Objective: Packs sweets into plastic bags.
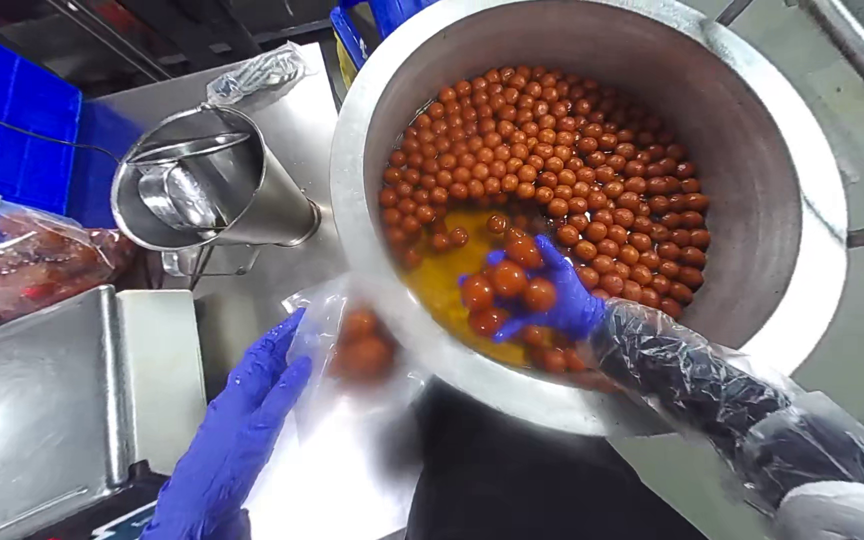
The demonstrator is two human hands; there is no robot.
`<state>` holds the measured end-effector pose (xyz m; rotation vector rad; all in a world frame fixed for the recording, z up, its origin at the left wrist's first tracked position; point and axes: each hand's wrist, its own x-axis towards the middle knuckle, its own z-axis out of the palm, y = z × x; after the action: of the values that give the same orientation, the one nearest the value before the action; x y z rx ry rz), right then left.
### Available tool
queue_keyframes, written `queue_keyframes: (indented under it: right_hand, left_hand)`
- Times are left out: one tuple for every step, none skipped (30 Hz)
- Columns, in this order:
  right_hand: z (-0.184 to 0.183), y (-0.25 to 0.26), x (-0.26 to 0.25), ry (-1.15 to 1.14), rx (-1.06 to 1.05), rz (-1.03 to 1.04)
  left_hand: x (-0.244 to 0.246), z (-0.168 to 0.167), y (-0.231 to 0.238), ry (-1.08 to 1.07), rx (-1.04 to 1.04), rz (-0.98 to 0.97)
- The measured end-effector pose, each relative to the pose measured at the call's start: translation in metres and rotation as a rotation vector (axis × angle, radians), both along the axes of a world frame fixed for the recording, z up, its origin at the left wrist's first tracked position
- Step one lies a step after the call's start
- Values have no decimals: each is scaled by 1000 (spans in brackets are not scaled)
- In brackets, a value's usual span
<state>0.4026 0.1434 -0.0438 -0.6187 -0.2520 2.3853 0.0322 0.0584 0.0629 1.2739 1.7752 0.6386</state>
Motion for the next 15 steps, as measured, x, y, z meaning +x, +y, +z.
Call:
queue_keyframes:
  right_hand:
    - [-1,-1,0,10,3,-14]
    - [0,-2,0,10,6,-26]
    - [2,-3,-1,7,8,-38]
    - [5,-4,-2,-4,7,-48]
    - [7,-5,-2,-10,9,-57]
    - [8,-6,-3,-5,14,-69]
    - [7,-6,-2,18,18,-84]
    - [6,-7,-2,39,20,-99]
    - [5,-8,-2,46,20,-114]
    - [5,-8,-2,39,24,-121]
    - [5,-8,-2,30,30,-120]
    - [7,-8,-2,8,37,-119]
    - [7,-9,-1,-11,44,-121]
    - [7,-9,0,-22,48,-128]
    - [5,-10,2,-30,51,-138]
  left_hand:
    - [-3,-2,2,-27,16,-7]
    - [-6,-4,4,-57,28,-7]
    - [-10,-6,6,-93,34,-4]
    - [-12,-6,9,-125,28,1]
    - [-12,-5,11,-162,27,12]
    - [-11,-3,13,-216,32,15]
    - [-11,-2,15,-286,44,10]
    - [-10,0,16,-359,60,-8]
    - [-9,1,18,-420,73,-23]
    - [-6,4,19,-473,76,-29]
    - [-1,6,20,-522,80,-1]
    - [7,10,22,-568,84,56]
    - [14,14,24,-603,74,112]
    - [17,15,25,-640,78,131]
    - [16,13,26,-673,83,107]
